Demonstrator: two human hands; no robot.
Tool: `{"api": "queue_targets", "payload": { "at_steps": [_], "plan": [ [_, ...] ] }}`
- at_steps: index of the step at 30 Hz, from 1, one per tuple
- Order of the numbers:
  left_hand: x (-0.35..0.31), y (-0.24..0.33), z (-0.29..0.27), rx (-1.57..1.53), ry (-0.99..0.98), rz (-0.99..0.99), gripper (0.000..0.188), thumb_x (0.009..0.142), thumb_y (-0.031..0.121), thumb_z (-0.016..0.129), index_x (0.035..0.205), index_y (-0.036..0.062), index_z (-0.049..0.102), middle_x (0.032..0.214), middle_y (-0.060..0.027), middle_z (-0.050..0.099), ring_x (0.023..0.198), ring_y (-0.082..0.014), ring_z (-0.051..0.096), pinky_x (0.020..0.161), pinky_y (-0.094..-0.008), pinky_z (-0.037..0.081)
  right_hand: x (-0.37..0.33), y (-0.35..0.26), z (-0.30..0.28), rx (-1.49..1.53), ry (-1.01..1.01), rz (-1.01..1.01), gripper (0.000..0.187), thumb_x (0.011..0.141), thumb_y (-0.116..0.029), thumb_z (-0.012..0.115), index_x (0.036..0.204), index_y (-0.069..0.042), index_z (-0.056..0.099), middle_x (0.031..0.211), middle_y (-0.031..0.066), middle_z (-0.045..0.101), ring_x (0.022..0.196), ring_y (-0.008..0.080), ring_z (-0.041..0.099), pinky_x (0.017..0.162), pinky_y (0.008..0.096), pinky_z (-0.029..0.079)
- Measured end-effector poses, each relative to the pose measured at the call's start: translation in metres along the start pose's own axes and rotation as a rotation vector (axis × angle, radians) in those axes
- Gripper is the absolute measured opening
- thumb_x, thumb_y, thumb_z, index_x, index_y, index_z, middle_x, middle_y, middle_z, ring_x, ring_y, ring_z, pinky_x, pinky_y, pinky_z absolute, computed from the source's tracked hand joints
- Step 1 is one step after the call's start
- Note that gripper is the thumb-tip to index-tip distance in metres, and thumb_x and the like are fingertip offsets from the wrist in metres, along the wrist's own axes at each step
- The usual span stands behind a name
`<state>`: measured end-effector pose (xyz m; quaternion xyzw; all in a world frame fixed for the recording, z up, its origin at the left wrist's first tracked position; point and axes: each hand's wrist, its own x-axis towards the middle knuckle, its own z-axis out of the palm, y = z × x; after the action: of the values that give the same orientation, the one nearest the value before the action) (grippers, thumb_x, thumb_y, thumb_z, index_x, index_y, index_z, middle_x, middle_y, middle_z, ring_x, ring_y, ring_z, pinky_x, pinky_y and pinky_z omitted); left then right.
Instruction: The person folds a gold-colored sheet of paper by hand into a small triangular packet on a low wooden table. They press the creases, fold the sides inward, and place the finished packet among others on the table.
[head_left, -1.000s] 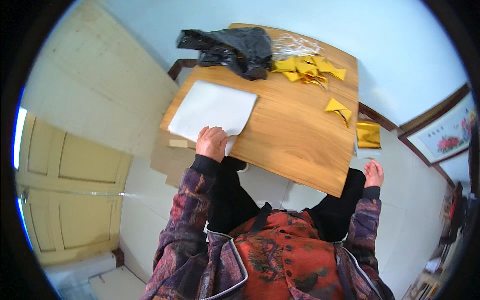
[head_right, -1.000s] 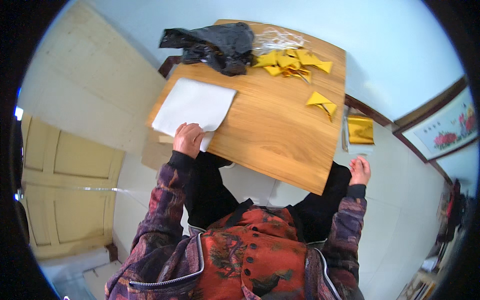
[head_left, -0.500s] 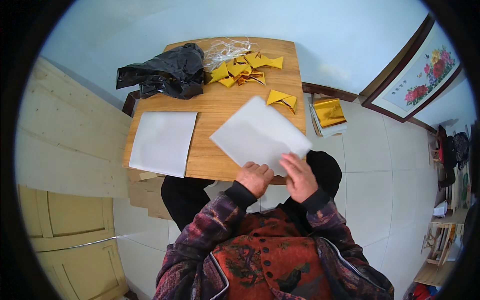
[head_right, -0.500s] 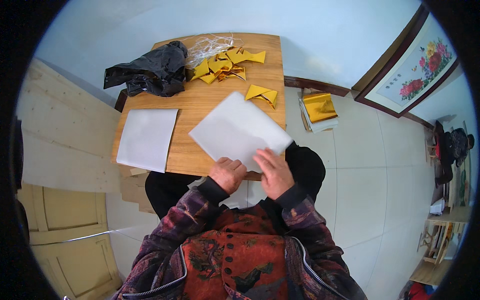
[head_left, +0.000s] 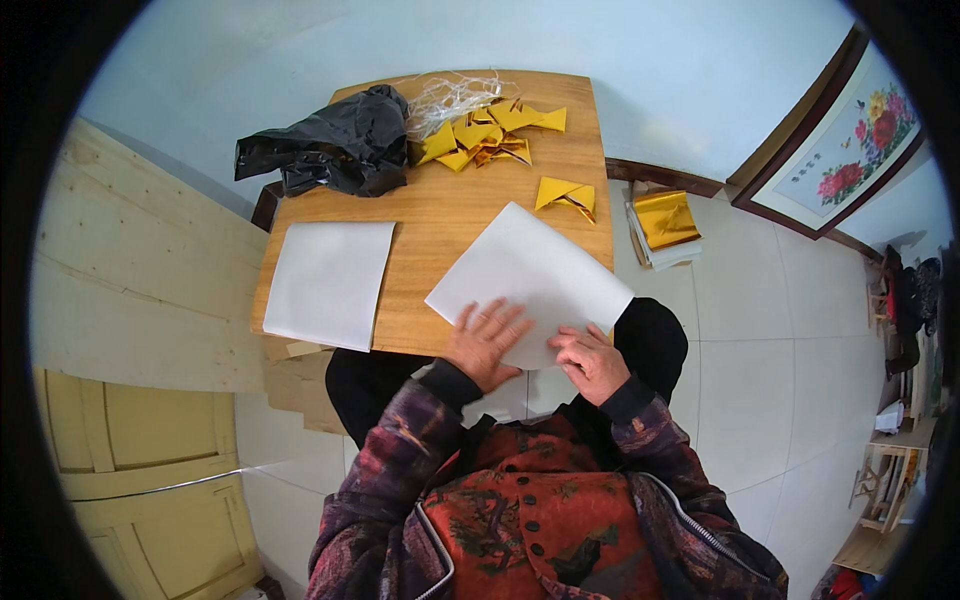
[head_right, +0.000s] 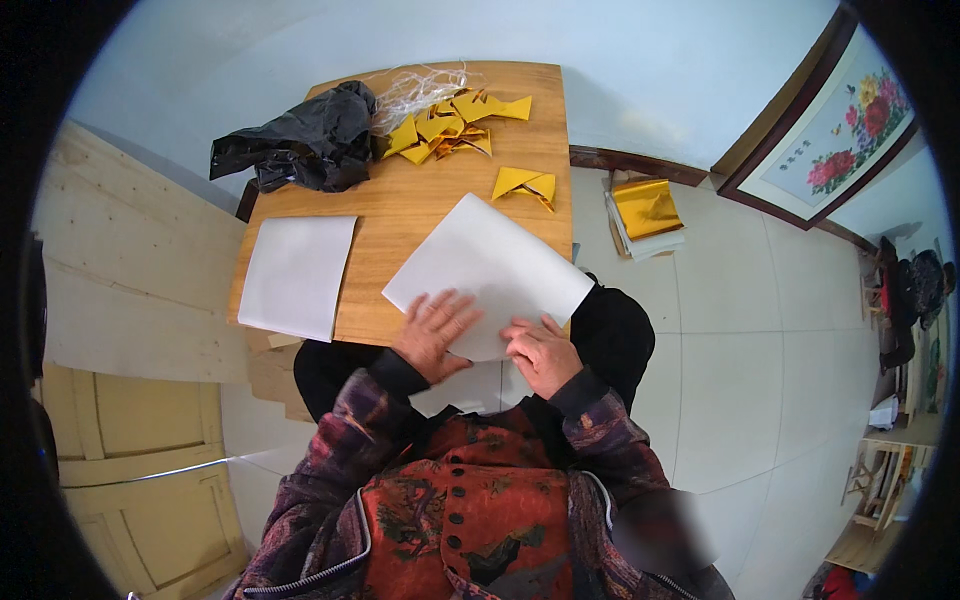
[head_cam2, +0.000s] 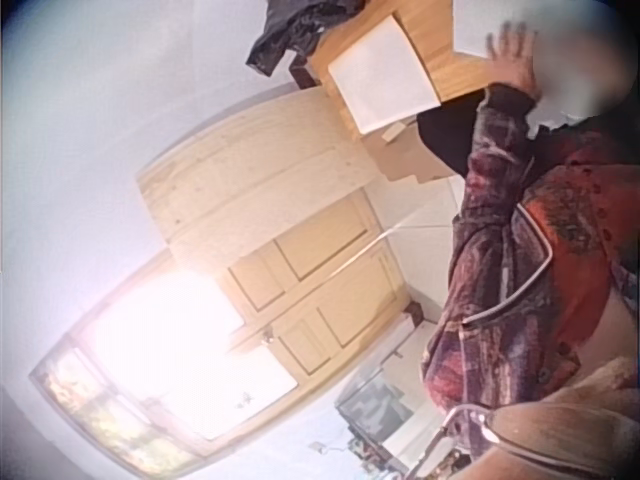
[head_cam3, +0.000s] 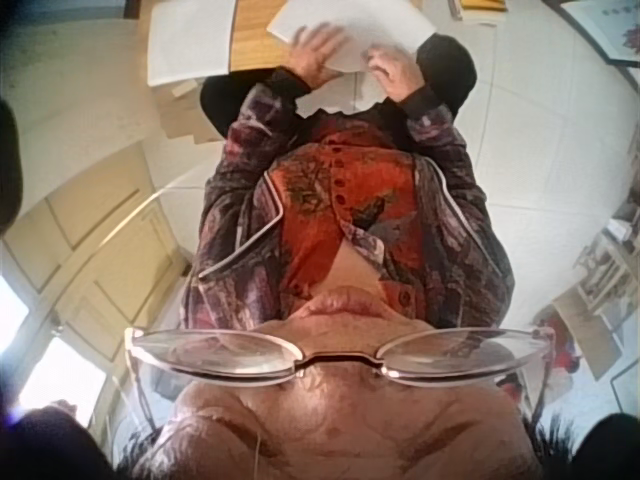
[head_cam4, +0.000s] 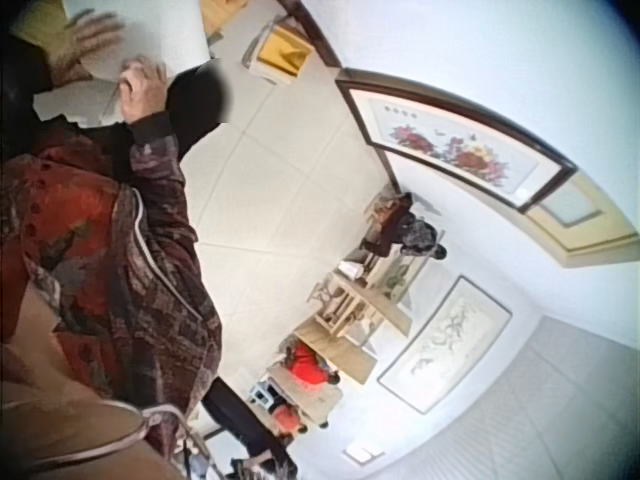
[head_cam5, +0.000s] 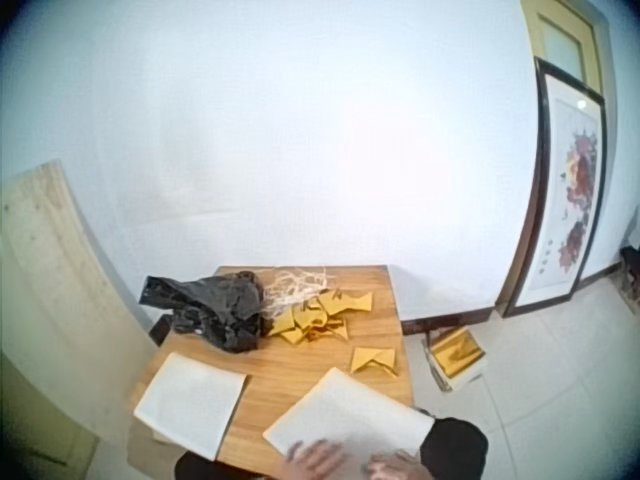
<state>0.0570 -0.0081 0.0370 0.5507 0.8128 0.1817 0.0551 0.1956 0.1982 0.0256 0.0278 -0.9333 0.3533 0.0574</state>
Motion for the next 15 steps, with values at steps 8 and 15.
{"api": "queue_targets", "payload": {
  "at_steps": [8,15],
  "plan": [
    [-0.039,-0.037,-0.011,0.130,-0.078,-0.193,0.069,0.072,0.022,0.076,0.135,0.0168,0.050,0.142,-0.0079,0.045,0.132,-0.0295,0.041,0.105,-0.0463,0.035,-0.001,0.004,-0.019,0.014,-0.051,0.001,0.022,0.073,0.008,0.053,0.083,-0.011,0.056,0.117,-0.0008,0.065,0.127,0.0248,0.052,0.111,0.0530,0.029],
    [-0.066,-0.020,-0.008,0.114,0.126,-0.207,0.053,0.069,0.019,0.076,0.119,0.0164,0.058,0.120,-0.0047,0.055,0.118,-0.0268,0.050,0.100,-0.0452,0.036,0.005,0.009,-0.024,0.010,-0.028,-0.021,0.026,0.070,0.012,0.053,0.082,-0.011,0.055,0.118,-0.0004,0.065,0.130,0.0271,0.050,0.112,0.0525,0.028]
  ]
}}
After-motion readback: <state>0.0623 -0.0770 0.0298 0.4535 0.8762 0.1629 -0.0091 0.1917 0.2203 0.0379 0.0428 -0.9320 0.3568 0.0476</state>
